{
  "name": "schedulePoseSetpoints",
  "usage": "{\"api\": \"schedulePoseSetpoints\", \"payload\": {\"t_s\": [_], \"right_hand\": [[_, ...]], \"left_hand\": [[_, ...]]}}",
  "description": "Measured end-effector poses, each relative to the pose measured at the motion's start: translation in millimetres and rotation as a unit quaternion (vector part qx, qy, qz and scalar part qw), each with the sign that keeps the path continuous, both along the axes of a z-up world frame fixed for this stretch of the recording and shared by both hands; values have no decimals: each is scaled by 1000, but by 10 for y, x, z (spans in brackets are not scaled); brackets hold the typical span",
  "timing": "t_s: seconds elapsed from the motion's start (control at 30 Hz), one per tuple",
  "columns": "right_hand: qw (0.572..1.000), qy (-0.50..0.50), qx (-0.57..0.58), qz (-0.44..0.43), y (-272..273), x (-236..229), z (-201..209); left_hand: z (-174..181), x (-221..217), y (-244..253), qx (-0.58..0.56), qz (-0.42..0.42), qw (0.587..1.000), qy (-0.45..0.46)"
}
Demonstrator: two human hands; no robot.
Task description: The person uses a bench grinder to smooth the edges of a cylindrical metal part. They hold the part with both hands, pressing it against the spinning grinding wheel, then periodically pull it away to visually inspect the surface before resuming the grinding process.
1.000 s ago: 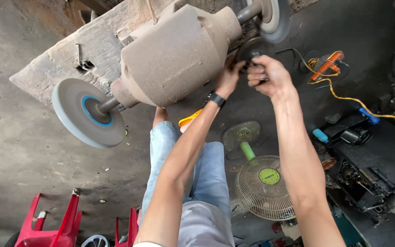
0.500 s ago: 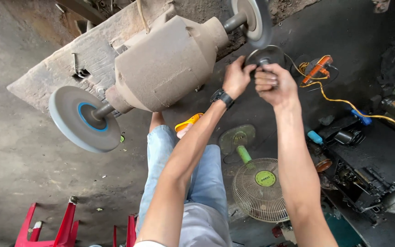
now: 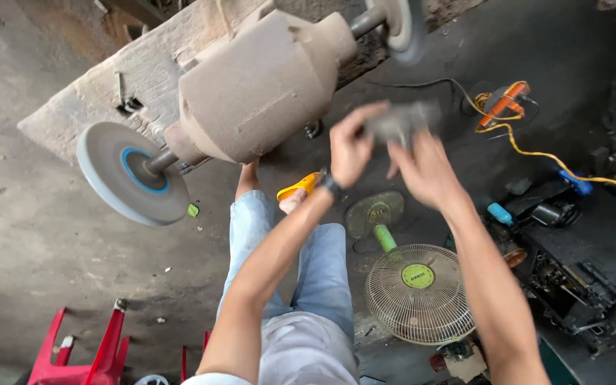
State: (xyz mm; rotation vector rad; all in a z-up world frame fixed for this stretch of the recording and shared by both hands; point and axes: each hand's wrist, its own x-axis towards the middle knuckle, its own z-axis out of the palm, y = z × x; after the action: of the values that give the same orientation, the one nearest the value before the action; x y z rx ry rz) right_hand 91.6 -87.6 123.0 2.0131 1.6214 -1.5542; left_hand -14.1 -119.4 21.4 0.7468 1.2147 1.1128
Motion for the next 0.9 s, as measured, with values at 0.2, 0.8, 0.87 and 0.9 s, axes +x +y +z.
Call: {"api": "schedulePoseSetpoints", "payload": {"t_s": [0.2,0.8,0.87,0.9], "right_hand": [[790,288,120,-528,-783,206,118],[922,20,261,-285,17,330,-1250],[927,17,261,-269,29,249,-1248],[928,9,265,-260,5,212,-1235]], "left_hand": [[282,161,-96,209,-44,977,-11],[-1710,1216,-54,-429,138,682,-576],[-1590,1026,-7,-426,148,676,-582],[-1519,934,-11,-426,151,670,-588]]}}
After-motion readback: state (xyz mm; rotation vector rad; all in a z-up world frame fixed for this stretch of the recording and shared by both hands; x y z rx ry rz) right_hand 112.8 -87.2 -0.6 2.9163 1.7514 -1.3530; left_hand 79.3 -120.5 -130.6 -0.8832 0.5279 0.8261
